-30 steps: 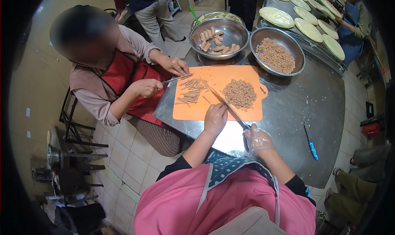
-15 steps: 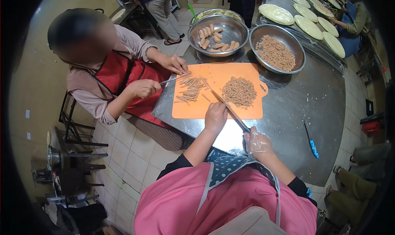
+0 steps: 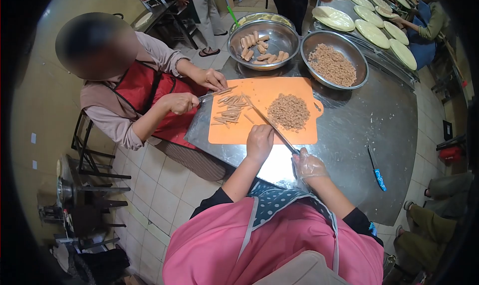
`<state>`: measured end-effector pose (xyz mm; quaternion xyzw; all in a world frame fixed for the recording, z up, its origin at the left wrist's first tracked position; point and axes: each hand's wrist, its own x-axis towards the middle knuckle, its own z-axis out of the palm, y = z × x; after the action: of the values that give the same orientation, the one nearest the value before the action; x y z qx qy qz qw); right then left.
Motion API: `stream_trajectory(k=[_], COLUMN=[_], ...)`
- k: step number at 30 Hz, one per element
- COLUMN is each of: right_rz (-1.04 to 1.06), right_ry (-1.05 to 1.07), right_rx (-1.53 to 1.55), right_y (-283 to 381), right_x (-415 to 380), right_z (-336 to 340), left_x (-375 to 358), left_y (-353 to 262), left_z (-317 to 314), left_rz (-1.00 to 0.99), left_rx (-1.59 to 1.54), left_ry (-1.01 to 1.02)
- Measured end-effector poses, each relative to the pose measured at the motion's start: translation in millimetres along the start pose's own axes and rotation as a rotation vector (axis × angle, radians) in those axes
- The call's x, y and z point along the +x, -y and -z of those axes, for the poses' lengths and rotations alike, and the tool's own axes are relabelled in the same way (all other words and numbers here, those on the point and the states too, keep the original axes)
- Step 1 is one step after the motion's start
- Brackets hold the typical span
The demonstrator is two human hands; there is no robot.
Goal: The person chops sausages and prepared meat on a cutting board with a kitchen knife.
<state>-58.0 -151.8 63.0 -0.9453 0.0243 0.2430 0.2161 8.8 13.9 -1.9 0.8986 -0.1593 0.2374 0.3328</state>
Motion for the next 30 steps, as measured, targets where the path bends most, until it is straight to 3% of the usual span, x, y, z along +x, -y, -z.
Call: stream_trajectory(k=[6,8,12,14,18,21,30], right_rz=[-0.019,-0.017,-0.02,0.023,0.116,-0.006,0.03], right_ry=[-0.002,0.038,0.015,0.001,-0.029,0.021,0.005], right_rx=[0.019,-0.033,-0.026,0.043,0.066,-0.023,0.005], right_y=[5,4,-1,-2,0,7,6], right_x=[-18,-24,-4,4,-10,-23,-11], right_z=[6,6,-5,-4,6,6,3], left_x=[-6,-5,-4,-4,-4,-8,-6], left_y=[3,6,2,0,-2,2,2], left_z=[2,4,3,3,8,6,7], left_rz=[0.101,0.039,0.015,-0.02,0.041,0.068,0.084], left_rx=[-0.031,0.015,-0.011,-0.04,-0.021,0.052,-0.008], left_ry=[-0.024,0.047,0.002,-0.07,-0.017,0.088,0.032])
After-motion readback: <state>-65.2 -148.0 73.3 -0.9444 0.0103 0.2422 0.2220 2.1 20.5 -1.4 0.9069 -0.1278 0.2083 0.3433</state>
